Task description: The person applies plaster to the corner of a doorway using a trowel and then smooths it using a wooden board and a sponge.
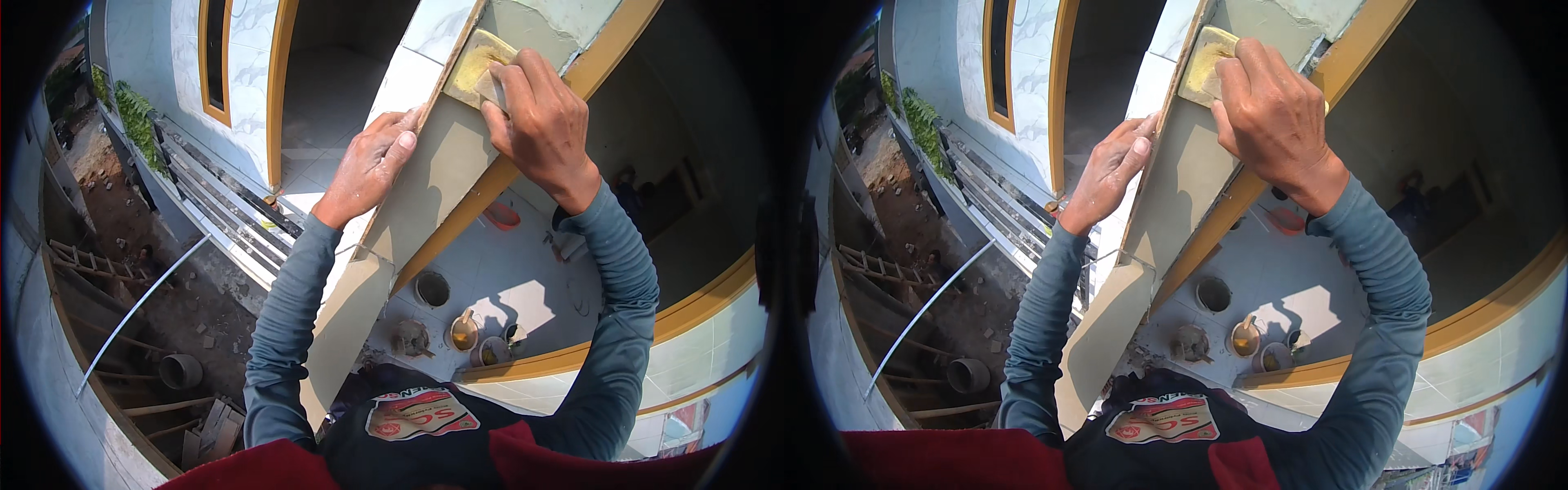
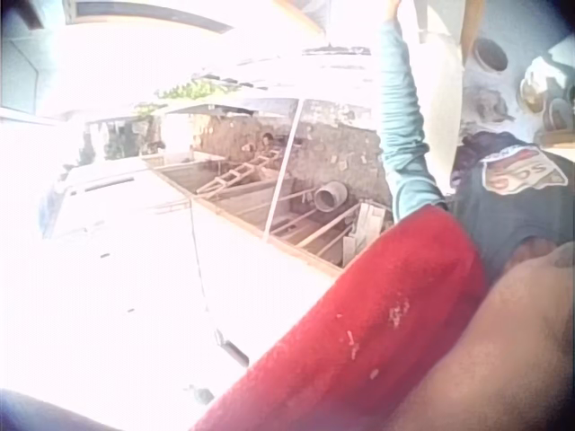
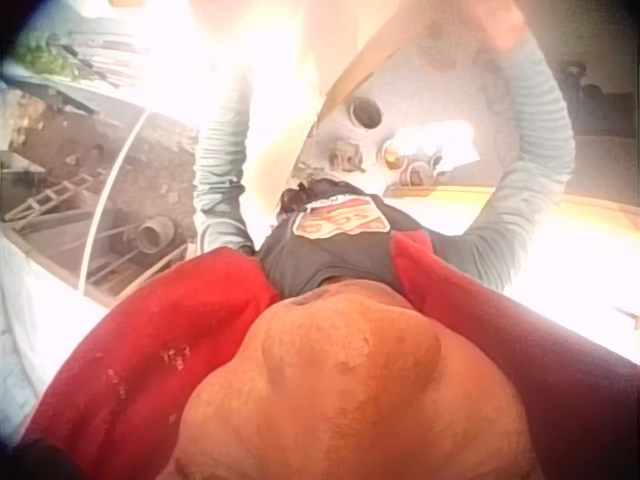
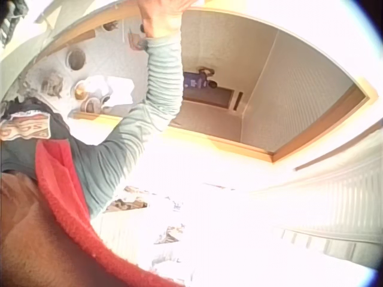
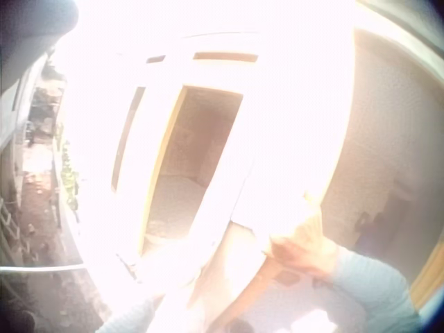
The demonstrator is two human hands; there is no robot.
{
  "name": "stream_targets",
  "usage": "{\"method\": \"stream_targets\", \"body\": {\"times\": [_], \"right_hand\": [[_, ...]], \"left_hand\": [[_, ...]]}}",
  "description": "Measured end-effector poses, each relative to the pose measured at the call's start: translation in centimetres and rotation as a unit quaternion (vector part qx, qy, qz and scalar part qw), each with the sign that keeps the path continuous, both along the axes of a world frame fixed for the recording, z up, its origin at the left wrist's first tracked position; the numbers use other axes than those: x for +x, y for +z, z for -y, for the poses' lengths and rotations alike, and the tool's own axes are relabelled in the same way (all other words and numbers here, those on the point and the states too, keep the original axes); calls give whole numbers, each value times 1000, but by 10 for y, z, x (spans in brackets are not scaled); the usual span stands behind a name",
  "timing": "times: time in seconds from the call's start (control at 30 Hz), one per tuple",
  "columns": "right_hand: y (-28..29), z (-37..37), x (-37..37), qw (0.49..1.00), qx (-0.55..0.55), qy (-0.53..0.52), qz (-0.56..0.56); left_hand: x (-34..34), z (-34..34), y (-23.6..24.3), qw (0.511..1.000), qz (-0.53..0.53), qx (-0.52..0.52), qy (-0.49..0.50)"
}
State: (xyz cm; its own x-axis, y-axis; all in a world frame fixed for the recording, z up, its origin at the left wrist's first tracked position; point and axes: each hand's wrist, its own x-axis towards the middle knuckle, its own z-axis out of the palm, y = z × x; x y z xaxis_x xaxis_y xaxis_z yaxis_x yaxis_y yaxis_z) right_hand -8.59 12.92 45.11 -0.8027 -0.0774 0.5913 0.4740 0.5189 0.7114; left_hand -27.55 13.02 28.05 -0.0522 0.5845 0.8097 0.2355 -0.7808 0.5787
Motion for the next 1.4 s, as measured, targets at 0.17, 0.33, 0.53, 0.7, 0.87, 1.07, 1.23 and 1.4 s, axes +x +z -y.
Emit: {"method": "stream_targets", "body": {"times": [0.17,0.33,0.53,0.7,0.87,1.07,1.23,1.4], "right_hand": [[92,-20,6,987,86,-104,-82],[106,-3,35,983,148,25,-108],[-26,23,23,996,-19,65,-58],[-128,4,23,990,-117,26,78],[-140,-2,11,989,-125,4,80],[-83,-6,2,995,-88,27,44],[-25,3,3,1000,-8,20,-8],[61,-15,5,989,117,-38,-80]], "left_hand": [[-8,4,0,1000,0,-13,19],[3,-2,7,999,5,-15,-31],[-18,6,13,998,-40,-43,-35],[-5,-3,5,998,6,-8,-54],[-5,2,3,1000,1,-23,-18],[-2,7,4,1000,8,-12,-6],[4,5,1,1000,-5,1,11],[-5,9,1,999,-20,6,39]]}}
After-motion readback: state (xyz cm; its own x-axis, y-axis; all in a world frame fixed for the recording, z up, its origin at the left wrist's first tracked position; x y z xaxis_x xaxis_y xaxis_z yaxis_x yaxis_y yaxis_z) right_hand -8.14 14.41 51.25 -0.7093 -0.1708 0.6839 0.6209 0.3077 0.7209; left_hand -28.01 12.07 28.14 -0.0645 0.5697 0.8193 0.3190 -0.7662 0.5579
